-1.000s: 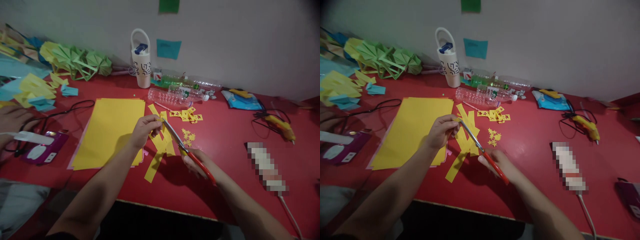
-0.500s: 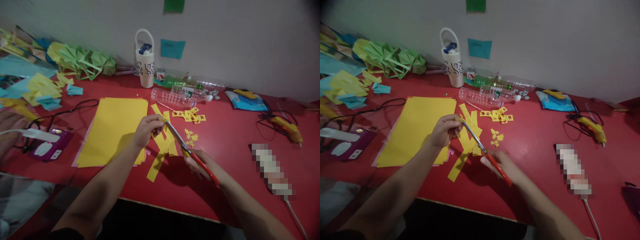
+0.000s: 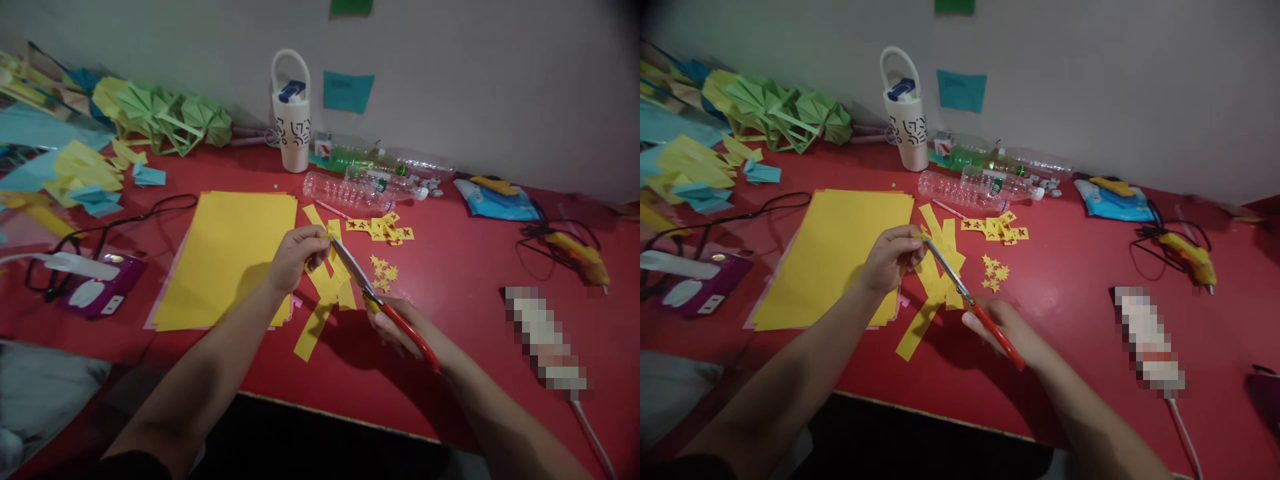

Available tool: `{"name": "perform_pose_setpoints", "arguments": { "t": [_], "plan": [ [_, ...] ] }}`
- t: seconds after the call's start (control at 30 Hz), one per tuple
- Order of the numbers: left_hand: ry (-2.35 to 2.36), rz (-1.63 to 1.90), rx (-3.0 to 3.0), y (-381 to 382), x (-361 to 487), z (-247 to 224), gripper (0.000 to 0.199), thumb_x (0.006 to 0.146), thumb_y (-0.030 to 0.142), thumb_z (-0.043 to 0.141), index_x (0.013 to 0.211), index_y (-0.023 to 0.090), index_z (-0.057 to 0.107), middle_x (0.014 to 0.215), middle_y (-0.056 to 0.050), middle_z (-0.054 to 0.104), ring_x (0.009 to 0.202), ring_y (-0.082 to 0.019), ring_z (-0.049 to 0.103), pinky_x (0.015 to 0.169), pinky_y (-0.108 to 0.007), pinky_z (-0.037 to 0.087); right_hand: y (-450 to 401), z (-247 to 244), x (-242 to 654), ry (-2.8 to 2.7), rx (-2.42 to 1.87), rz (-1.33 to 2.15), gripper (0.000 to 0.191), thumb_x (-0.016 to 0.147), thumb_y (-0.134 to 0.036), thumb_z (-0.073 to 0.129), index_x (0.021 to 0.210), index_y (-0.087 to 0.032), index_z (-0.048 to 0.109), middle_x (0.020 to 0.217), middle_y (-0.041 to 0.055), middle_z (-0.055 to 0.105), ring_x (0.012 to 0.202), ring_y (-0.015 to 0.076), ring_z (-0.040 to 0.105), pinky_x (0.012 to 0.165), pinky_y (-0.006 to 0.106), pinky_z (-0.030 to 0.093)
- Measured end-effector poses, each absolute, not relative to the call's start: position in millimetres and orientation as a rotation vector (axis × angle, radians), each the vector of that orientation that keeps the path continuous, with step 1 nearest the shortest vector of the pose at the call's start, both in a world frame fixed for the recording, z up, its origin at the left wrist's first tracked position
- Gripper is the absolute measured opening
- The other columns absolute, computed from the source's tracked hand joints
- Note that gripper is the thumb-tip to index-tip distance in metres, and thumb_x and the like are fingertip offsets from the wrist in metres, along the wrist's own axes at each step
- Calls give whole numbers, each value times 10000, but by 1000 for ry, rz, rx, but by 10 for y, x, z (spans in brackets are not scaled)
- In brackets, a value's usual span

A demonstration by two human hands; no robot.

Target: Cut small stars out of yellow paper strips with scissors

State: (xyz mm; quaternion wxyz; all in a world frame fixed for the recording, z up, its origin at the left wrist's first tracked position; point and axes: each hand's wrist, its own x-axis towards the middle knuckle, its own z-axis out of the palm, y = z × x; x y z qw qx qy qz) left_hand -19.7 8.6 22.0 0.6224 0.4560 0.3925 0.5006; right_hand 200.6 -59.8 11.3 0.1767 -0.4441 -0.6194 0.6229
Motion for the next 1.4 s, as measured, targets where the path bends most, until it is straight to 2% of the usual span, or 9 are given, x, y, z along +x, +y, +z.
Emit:
{"name": "perform_pose_setpoints", "arguments": {
  "t": [0.37,0.5,0.67,0.83,1.03,1.4],
  "plan": [
    [901,1148,1050,98,-215,221,159,591,273,606,477,185,538,434,47,466,382,-41,368,374,-197,250,-610,83,2020,-1727,-1274,1783,582,823,-783,496,658,-236,388,483,-84,371,386,70,347,373,215,343],
    [929,1133,1050,94,-219,249,165,578,280,596,461,184,530,413,45,451,371,-41,354,370,-201,247,-609,98,2018,-1738,-1271,1769,586,824,-785,494,652,-238,374,473,-85,364,376,70,339,360,215,322],
    [943,1094,1042,101,-228,288,162,547,286,595,440,190,519,389,46,434,346,-36,326,349,-200,201,-599,128,2008,-1749,-1253,1779,583,808,-780,526,646,-241,373,467,-88,371,370,68,352,365,216,344],
    [931,1048,1015,115,-261,291,154,536,274,614,437,191,530,370,50,431,332,-31,301,334,-194,168,-602,156,2011,-1753,-1277,1761,589,790,-785,538,641,-241,367,486,-84,364,370,62,330,355,214,317],
    [923,1033,1011,122,-299,275,146,539,254,623,430,187,553,388,41,476,326,-25,315,335,-192,178,-609,182,2021,-1744,-1324,1780,594,769,-796,549,655,-240,372,497,-86,357,370,62,325,349,213,302],
    [928,1020,1031,134,-321,270,157,540,256,622,428,180,541,385,43,465,325,-26,316,332,-194,181,-602,218,2017,-1745,-1450,1779,595,736,-803,564,681,-232,407,505,-79,375,379,72,353,367,218,326]
  ]
}}
